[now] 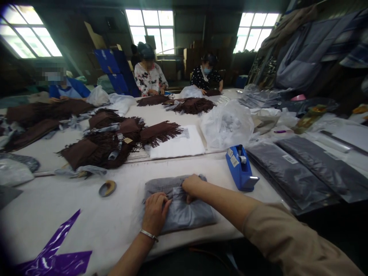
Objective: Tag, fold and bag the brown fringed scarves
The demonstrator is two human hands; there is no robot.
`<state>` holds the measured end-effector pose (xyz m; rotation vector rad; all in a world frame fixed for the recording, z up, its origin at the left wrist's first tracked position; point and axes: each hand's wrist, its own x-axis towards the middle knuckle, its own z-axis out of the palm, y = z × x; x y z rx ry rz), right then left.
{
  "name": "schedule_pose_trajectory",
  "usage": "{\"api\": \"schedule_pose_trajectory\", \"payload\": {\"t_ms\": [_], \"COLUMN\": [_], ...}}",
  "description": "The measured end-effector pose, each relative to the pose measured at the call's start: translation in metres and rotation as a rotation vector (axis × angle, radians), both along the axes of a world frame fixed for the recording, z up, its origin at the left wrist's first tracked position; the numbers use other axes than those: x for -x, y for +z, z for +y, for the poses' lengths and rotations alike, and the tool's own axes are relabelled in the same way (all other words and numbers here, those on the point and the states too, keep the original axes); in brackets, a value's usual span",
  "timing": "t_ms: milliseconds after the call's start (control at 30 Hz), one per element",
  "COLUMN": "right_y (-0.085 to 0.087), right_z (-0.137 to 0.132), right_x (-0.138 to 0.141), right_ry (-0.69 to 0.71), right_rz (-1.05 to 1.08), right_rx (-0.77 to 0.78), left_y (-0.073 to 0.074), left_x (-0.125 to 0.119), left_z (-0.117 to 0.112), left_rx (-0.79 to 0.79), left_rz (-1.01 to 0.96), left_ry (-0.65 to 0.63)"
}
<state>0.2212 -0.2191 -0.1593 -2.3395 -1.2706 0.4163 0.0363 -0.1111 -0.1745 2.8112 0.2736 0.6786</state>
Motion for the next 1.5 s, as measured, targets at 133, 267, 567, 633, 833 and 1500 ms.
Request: {"api": "schedule_pose_trajectory", "payload": {"t_ms": [133,267,567,633,833,1500], "right_y": [0.013,0.018,0.009,0.011,0.009,0.004], "right_z": [-0.033,-0.068,-0.077,-0.076,-0.075,-0.074], "right_x": [-0.008,0.024,0.137,0.139,0.141,0.139], "right_ry": [-0.13,-0.171,-0.255,-0.253,-0.293,-0.067], "right_rz": [0.042,0.207,1.727,1.819,1.978,1.313], "right_rx": [-0.108,-0.294,-1.168,-1.184,-1.183,-0.521], "left_y": [0.0,0.0,0.049,0.061,0.067,0.07], "left_x": [0.002,0.004,0.029,0.036,0.042,0.061], "left_z": [0.0,0.001,-0.037,-0.049,-0.058,0.004], "left_rx": [-0.003,0.037,0.283,0.318,0.266,-0.144], "left_rz": [-0.027,-0.051,-0.15,-0.132,-0.139,-0.173], "left_ry": [0.003,-0.003,-0.157,-0.201,-0.215,-0.289]}}
